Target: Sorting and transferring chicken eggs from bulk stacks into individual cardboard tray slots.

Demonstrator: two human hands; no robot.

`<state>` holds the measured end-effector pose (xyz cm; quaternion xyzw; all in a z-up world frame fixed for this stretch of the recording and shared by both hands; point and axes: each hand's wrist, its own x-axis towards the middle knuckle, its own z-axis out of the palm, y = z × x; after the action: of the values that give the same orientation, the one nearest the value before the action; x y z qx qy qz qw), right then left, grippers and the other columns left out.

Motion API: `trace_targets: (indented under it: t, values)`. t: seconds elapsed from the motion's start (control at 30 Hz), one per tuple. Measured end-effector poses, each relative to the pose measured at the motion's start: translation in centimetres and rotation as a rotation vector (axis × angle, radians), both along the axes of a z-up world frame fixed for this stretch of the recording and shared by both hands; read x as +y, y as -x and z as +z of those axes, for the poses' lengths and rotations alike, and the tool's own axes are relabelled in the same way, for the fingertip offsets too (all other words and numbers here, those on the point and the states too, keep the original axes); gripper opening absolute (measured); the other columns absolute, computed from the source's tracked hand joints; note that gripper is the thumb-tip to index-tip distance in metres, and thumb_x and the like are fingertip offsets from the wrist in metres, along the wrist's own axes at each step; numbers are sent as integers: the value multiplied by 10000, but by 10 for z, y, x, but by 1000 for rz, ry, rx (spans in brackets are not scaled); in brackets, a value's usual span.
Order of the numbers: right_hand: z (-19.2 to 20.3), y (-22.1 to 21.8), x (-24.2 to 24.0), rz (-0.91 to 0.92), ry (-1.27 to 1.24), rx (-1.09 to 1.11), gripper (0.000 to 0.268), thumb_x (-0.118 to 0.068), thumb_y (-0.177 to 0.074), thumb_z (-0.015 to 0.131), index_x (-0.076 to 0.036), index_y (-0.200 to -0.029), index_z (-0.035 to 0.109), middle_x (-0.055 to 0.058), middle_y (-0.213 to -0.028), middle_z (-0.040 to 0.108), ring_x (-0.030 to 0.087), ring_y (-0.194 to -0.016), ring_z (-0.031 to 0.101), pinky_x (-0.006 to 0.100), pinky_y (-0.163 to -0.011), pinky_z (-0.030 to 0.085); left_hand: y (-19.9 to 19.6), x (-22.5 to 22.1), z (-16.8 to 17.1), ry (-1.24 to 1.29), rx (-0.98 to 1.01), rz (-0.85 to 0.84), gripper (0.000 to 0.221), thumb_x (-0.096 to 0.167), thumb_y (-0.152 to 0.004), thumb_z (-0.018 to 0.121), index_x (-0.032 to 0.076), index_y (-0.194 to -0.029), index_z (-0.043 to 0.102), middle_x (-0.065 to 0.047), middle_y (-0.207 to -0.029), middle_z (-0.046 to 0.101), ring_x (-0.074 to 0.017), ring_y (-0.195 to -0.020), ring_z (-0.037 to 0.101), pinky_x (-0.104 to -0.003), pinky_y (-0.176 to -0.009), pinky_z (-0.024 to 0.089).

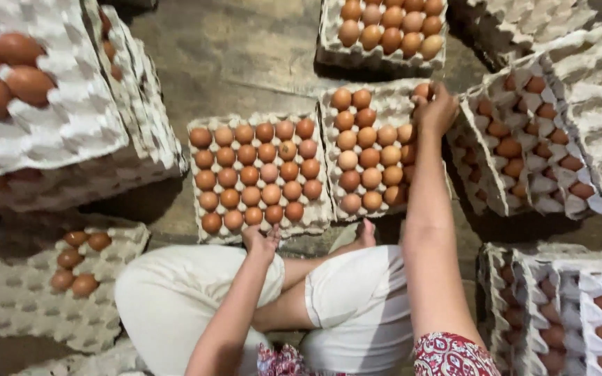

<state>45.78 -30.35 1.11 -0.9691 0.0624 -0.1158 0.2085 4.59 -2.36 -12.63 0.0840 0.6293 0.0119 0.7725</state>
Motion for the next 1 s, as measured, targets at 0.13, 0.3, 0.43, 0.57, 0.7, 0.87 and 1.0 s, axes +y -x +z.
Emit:
trace_targets:
  t: [0.13,0.3,0.43,0.57,0.7,0.87,1.0]
  values:
    - [-1,-14,-14,145,212,115,245,-344,-866,798,-246,-1068,701,135,-1027,659,379,-1114,577,505,-960,429,-3,0,7,-6,-34,3,335,256,-877,401,93,-1160,324,-73,-1124,401,-268,-929,676,-364,-790,497]
    - [38,46,65,268,381,79,460,-253,-846,792,-143,-1261,625,178,-1300,518,438,-1133,528,525,-938,449,-6,0,-2,-9,-65,0,317,253,-876,383,87,-1139,321,-68,-1087,402,-270,-926,680,-359,-762,488]
    - [30,121,141,649,292,90,135,-238,-838,687,-179,-959,699,76,-926,634,344,-886,657,512,-729,554,-12,-2,15,-32,-95,-76,291,278,-884,328,111,-1122,330,-37,-1087,436,-214,-906,693,-314,-748,485]
    - [52,197,194,930,293,-288,226,-293,-832,653,-90,-919,608,136,-758,598,354,-770,610,472,-642,496,-11,-2,6,-39,-97,-62,281,270,-880,339,98,-1102,347,-51,-1080,461,-232,-898,701,-316,-705,493]
    - [35,233,217,1034,208,-109,290,-339,-771,722,-125,-921,596,99,-848,632,318,-899,599,448,-735,490,-14,-3,0,-49,-118,-67,311,260,-850,363,96,-1114,373,-52,-1057,497,-222,-857,709,-312,-680,500]
    - [20,253,214,1063,321,-96,356,-425,-696,721,-197,-946,612,37,-863,637,273,-886,601,433,-699,505,-15,-5,-11,-45,-102,-53,305,258,-829,378,102,-1091,376,-51,-1033,515,-233,-854,726,-332,-688,506]
    - [21,258,209,1140,277,-6,323,-425,-756,678,-177,-951,611,62,-842,637,294,-887,603,421,-762,468,-19,-5,-36,-31,-96,-69,325,217,-792,390,79,-1085,403,-37,-1002,515,-213,-834,720,-325,-676,498]
